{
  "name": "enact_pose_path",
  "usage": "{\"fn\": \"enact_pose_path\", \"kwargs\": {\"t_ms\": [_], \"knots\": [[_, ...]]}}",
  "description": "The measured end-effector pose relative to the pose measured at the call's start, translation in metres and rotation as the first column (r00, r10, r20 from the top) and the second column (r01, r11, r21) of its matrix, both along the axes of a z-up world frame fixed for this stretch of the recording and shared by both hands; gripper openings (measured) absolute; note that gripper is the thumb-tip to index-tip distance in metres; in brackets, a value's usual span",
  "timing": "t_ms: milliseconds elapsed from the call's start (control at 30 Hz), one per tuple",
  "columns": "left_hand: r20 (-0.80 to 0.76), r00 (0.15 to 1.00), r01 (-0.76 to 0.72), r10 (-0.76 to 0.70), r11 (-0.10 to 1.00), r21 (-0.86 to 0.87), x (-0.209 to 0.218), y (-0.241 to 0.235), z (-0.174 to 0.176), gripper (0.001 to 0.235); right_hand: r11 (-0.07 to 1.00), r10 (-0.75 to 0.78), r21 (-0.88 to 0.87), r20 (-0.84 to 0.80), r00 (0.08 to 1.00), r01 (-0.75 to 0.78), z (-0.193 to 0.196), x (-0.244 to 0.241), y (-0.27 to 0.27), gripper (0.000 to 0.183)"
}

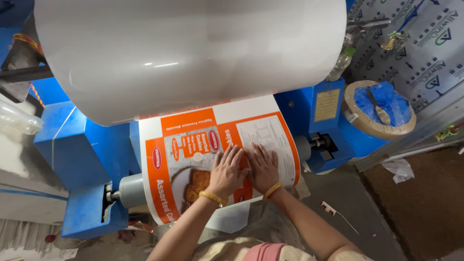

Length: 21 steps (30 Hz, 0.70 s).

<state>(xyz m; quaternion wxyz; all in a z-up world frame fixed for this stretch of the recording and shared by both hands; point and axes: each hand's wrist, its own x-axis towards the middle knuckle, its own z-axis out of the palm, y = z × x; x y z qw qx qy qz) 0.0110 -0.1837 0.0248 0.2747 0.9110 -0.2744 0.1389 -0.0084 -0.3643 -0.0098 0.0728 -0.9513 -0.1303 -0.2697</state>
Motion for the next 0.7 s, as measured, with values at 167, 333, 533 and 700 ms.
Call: {"fn": "enact_pose_path", "kwargs": {"t_ms": [167, 333, 533, 700], "knots": [[-0.103, 0.989, -0.072, 0.104, 0.959, 0.275, 0.036, 0.024, 0.030, 0.061, 0.999, 0.043, 0.013, 0.015, 0.999, -0.044, -0.008, -0.029, -0.003, 0.060], [-0.158, 0.930, -0.260, 0.333, 0.897, 0.356, 0.054, 0.079, 0.044, 0.057, 0.986, 0.159, 0.042, 0.109, 0.981, -0.164, -0.022, -0.055, -0.014, 0.062], [-0.150, 0.822, -0.464, 0.550, 0.798, 0.384, 0.040, 0.157, 0.029, 0.064, 0.979, 0.202, 0.015, 0.043, 0.978, -0.203, -0.044, -0.071, -0.029, 0.064], [0.029, 0.786, -0.590, 0.618, 0.736, 0.331, 0.018, 0.207, -0.010, 0.067, 0.965, 0.259, -0.015, -0.058, 0.964, -0.260, -0.029, -0.060, -0.014, 0.069]]}}
